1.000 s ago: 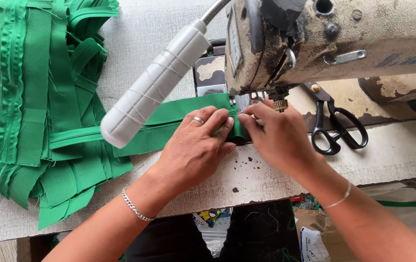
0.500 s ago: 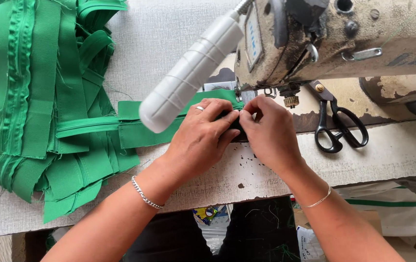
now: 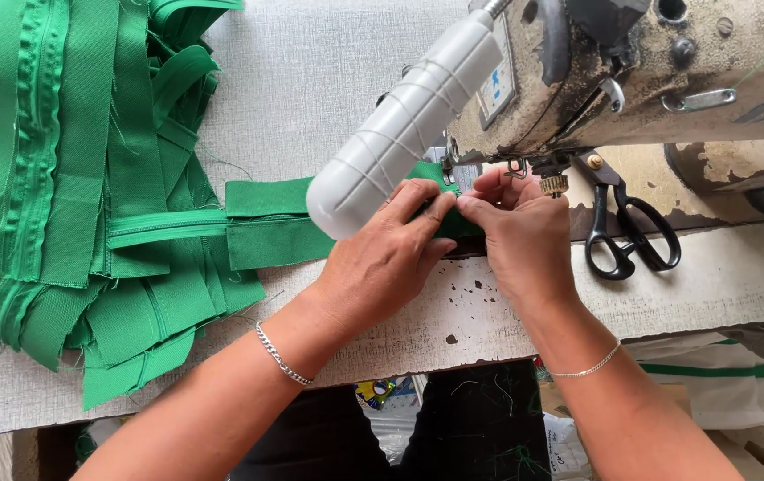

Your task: Sewing green zippers onto strips of green fabric using an industrial sewing machine and trimming with scissors.

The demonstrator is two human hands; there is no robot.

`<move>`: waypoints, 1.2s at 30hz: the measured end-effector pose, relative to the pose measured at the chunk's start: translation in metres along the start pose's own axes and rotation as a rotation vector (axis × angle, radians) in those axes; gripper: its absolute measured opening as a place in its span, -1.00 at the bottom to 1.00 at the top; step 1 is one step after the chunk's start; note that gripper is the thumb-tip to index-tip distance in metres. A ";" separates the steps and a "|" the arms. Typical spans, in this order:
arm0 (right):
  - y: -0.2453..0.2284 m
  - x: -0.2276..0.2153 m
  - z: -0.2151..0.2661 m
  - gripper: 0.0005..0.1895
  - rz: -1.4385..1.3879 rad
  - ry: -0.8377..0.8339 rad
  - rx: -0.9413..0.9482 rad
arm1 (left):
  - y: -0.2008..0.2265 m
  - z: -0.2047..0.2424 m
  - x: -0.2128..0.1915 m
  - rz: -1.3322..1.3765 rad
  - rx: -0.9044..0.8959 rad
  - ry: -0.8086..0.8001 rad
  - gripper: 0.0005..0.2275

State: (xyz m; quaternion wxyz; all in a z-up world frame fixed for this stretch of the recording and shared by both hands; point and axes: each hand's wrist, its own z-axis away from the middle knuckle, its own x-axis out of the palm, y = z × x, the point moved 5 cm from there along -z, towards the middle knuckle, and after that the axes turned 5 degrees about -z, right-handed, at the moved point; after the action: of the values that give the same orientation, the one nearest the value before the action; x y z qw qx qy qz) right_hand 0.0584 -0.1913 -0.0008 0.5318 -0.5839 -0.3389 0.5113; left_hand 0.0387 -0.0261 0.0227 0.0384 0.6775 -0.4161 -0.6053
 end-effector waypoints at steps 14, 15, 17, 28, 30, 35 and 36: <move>0.008 0.001 -0.003 -0.85 -0.301 0.092 0.242 | 0.018 -0.014 0.011 -0.338 0.196 0.380 -0.74; 0.007 0.003 -0.004 -0.85 -0.304 0.096 0.240 | 0.012 -0.018 0.016 -0.338 0.202 0.380 -0.74; 0.006 0.011 -0.003 -0.84 -0.309 0.059 0.217 | 0.003 -0.019 0.023 -0.395 0.279 0.437 -0.89; -0.050 -0.024 0.016 -0.86 0.457 -0.292 -0.609 | 0.009 -0.025 0.014 -0.507 0.406 0.306 -0.81; -0.051 -0.022 0.018 -0.90 0.484 -0.327 -0.762 | 0.004 -0.028 0.017 -0.487 0.401 0.307 -0.80; -0.035 -0.016 0.012 -0.99 0.667 -0.325 -1.079 | -0.003 -0.030 0.020 -0.496 0.300 0.258 -0.84; -0.037 -0.018 0.009 -0.99 0.662 -0.333 -1.079 | 0.000 -0.028 0.018 -0.498 0.292 0.255 -0.84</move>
State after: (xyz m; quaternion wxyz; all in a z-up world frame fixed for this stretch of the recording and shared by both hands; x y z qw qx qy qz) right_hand 0.0508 -0.1979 0.0403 -0.0809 -0.7552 -0.4280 0.4898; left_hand 0.0612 -0.0495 0.0159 -0.1567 0.8273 -0.3118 -0.4402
